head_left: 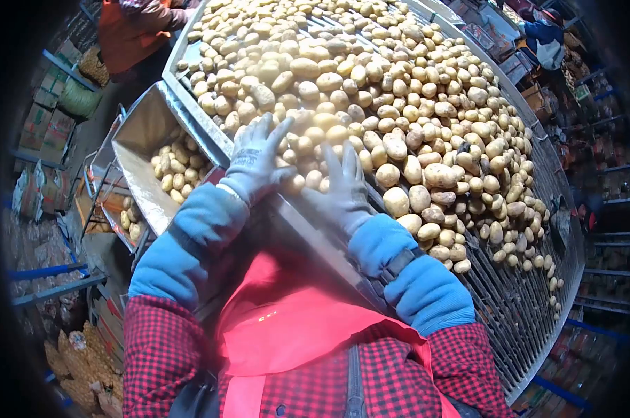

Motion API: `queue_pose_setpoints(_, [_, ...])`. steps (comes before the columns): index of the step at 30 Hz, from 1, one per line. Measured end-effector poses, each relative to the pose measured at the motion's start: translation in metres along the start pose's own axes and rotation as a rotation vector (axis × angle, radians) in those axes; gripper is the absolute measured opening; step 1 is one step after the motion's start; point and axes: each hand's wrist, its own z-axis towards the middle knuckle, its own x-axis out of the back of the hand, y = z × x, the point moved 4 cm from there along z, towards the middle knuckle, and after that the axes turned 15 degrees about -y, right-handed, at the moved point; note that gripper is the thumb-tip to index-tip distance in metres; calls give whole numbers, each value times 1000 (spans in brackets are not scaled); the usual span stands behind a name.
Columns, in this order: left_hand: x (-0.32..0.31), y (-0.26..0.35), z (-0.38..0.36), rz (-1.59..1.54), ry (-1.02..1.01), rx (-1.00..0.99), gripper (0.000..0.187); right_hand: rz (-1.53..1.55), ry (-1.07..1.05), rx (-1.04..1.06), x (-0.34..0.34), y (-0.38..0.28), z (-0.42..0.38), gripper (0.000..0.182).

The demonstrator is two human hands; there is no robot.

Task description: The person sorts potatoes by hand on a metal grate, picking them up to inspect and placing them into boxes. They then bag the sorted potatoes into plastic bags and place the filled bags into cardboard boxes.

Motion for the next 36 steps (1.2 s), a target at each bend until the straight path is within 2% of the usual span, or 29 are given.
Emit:
queue_pose_setpoints(2, [1,-3,21,76,-120,100,107,67,42,-5,5,4,20,99])
queue_pose_setpoints(6, [3,-19,48,72,-169,70,115,-69,126,28,-7,7,41,89])
queue_pose_setpoints(11, [20,-15,63,122,-210,69,92,-45,228,109,-8,2,62,76])
queue_pose_setpoints(12, [18,-19,70,154,-165,27,92,-57,248,107,-7,1,70,74])
queue_pose_setpoints(13, [14,-23,78,156,-153,48,99,-72,295,115,-5,3,81,70])
queue_pose_setpoints(16, [19,-28,100,237,-118,102,113,-87,374,22,1,28,125,78])
queue_pose_setpoints(17, [19,-31,108,197,-174,124,118,-18,385,-24,0,33,139,75])
queue_pose_setpoints(18, [24,-34,116,188,-179,126,121,-74,401,-53,-1,31,154,72])
queue_pose_setpoints(20, [32,-41,133,170,-187,129,128,-30,462,-12,-2,32,172,70])
queue_pose_setpoints(22, [33,-52,152,233,-152,116,125,-95,465,-16,0,33,192,68])
queue_pose_setpoints(23, [32,-59,162,248,-137,121,112,-129,470,-23,3,35,203,68])
queue_pose_setpoints(26, [47,-74,194,237,-103,12,98,-93,421,-53,13,43,242,67])
queue_pose_setpoints(27, [59,-68,202,129,-143,34,91,-66,406,-84,20,49,254,67])
queue_pose_setpoints(30, [61,-79,242,79,-249,145,93,-16,280,-144,40,72,305,61])
queue_pose_setpoints(32, [71,-87,264,52,-239,83,93,-138,258,-167,44,88,335,61])
queue_pose_setpoints(34, [74,-94,294,18,-288,86,90,-181,146,-238,59,93,356,65])
queue_pose_setpoints(36, [70,-98,307,150,-247,107,75,-132,72,-307,76,102,372,70])
